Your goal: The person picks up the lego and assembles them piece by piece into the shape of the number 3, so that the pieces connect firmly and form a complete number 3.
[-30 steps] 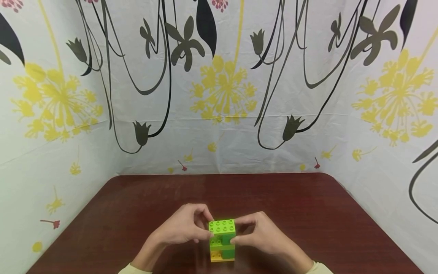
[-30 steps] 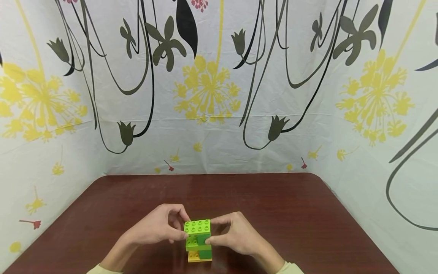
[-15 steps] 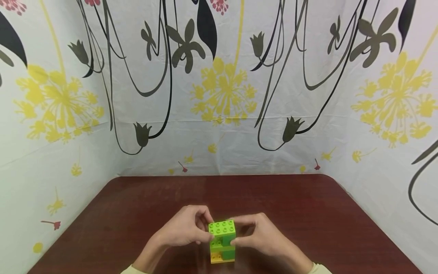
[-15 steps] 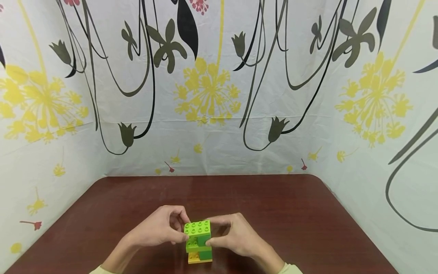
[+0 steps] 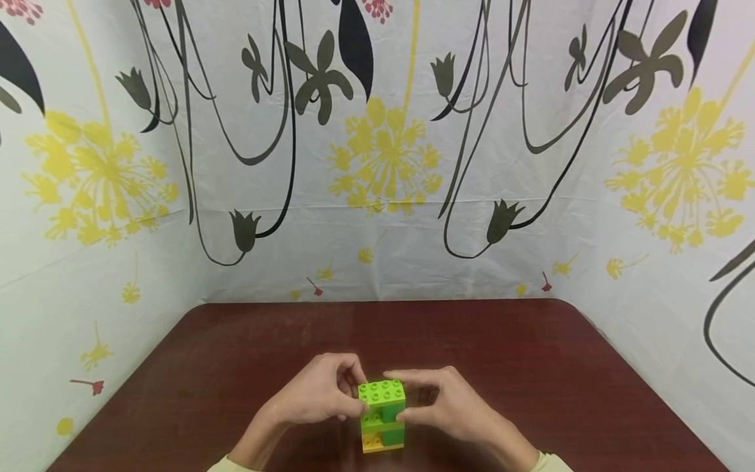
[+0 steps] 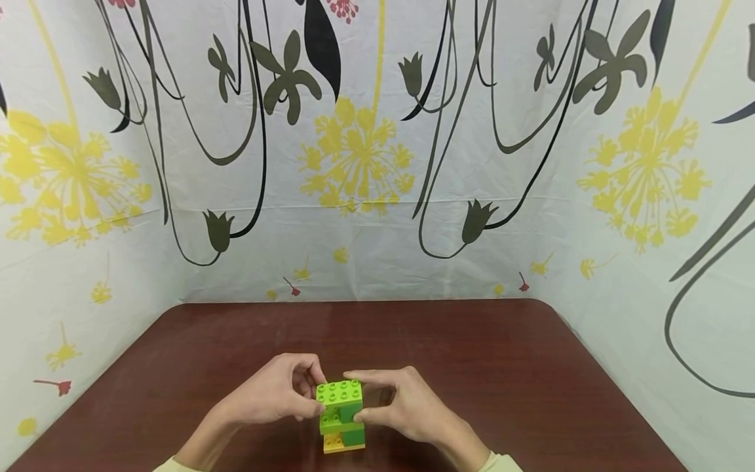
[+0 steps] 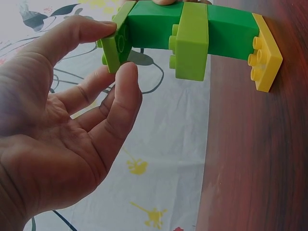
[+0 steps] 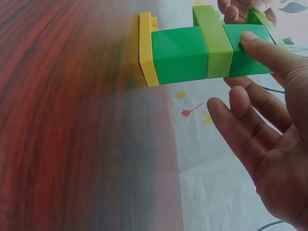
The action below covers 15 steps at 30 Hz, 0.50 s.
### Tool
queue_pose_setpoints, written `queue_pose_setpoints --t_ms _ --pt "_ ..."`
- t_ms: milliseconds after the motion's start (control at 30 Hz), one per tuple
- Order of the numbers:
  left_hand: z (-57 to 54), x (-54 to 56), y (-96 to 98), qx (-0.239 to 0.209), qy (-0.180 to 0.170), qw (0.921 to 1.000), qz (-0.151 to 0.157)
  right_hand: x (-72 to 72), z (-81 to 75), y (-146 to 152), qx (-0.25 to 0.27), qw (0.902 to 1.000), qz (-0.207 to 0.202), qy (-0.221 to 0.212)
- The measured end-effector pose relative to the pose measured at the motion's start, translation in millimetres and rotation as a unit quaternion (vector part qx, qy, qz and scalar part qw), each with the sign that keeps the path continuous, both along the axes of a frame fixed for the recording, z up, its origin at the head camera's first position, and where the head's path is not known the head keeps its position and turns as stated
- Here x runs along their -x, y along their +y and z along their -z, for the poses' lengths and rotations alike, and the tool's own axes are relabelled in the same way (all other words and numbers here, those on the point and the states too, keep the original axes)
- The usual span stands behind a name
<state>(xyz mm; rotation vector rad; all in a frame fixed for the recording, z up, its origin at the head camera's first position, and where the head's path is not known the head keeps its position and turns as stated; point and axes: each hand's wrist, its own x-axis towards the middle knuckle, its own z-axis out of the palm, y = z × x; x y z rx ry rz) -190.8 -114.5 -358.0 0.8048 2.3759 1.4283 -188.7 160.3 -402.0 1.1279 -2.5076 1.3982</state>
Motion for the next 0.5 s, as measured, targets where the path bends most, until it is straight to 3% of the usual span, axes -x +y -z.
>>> queue_pose_setpoints --t_ms 167,400,500 --pt "-1.5 -0.3 2.0 0.006 0.004 1.0 0.003 -0.2 1.1 2.8 -0.016 0.9998 0.007 0.006" --pt "-1.6 -1.9 2.6 0.015 0.002 0.9999 0.001 0.6 0.4 2.6 -0.014 0.9989 -0.016 0.042" --pt "-1.4 -1.9 2.6 0.029 0.021 0.9994 -0.002 1.0 0.2 1.9 -0.017 0.9984 -0.018 0.051"
